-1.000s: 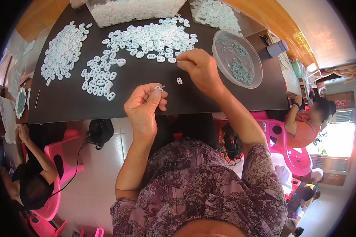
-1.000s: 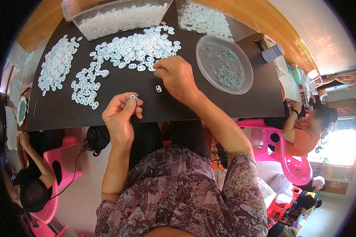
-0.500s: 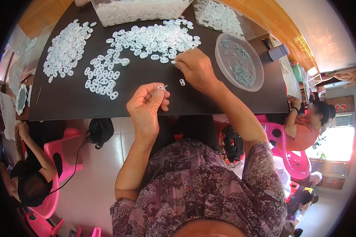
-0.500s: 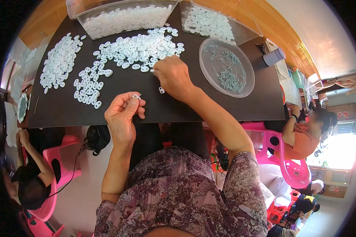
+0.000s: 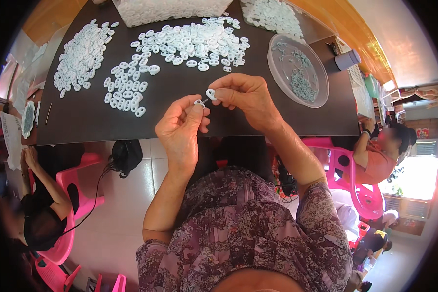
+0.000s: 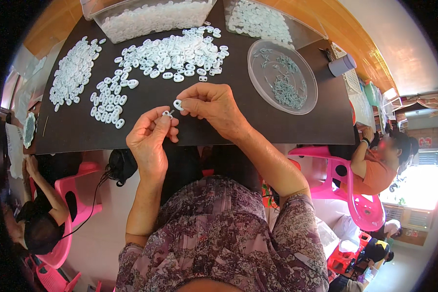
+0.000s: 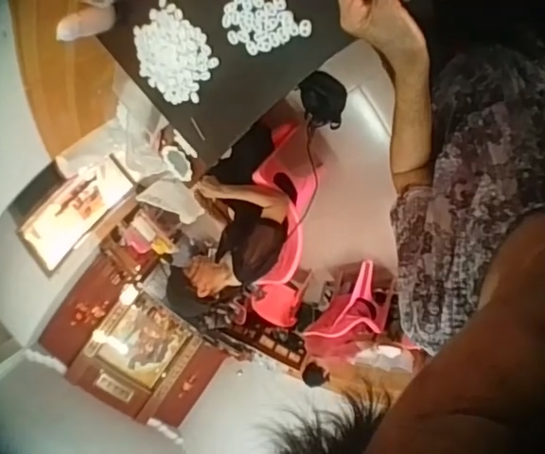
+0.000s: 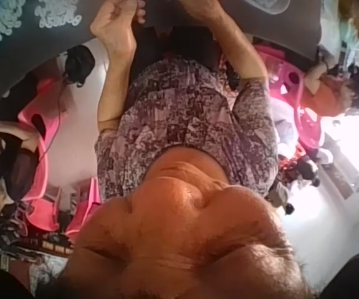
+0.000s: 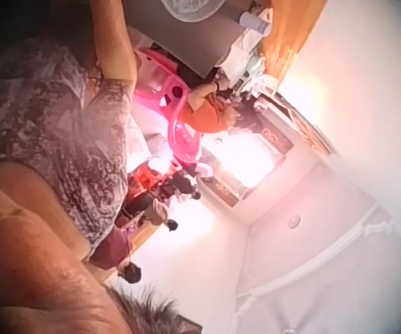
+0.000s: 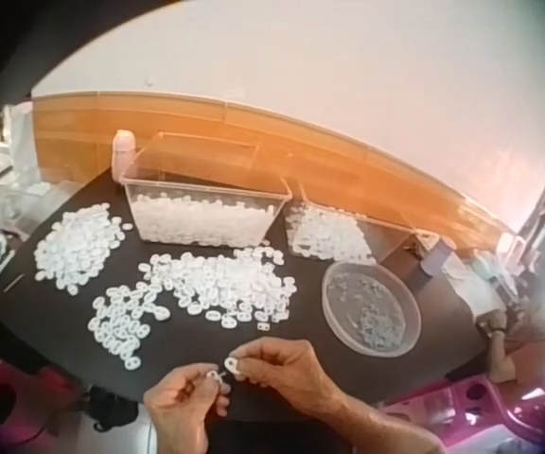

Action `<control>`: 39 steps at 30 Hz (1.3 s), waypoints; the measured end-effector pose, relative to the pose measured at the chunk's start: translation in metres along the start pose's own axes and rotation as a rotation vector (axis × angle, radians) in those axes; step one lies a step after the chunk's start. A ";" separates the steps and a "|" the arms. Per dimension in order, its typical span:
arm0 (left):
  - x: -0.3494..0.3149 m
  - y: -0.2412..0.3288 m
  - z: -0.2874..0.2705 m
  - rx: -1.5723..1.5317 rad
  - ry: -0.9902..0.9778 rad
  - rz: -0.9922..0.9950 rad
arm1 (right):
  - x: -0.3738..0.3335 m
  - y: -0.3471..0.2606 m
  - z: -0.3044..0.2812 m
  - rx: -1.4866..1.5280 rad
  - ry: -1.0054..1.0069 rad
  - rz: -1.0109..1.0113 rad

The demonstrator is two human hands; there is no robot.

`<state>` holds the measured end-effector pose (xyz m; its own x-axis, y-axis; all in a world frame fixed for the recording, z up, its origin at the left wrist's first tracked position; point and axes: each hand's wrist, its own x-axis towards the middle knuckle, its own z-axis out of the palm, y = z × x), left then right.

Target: Assembling small white plastic components by manually inserting tiny pins into them.

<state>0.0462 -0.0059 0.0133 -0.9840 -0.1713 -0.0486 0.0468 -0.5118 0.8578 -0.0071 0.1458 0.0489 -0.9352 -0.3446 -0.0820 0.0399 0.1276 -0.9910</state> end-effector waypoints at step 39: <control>-0.002 -0.008 0.002 -0.066 -0.030 0.007 | -0.014 0.015 0.023 -0.382 0.171 -0.396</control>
<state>0.0474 0.0005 0.0073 -0.9883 -0.1504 -0.0261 0.0644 -0.5654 0.8223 0.0144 0.1306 0.0329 -0.8978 -0.2833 0.3372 -0.4251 0.3574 -0.8316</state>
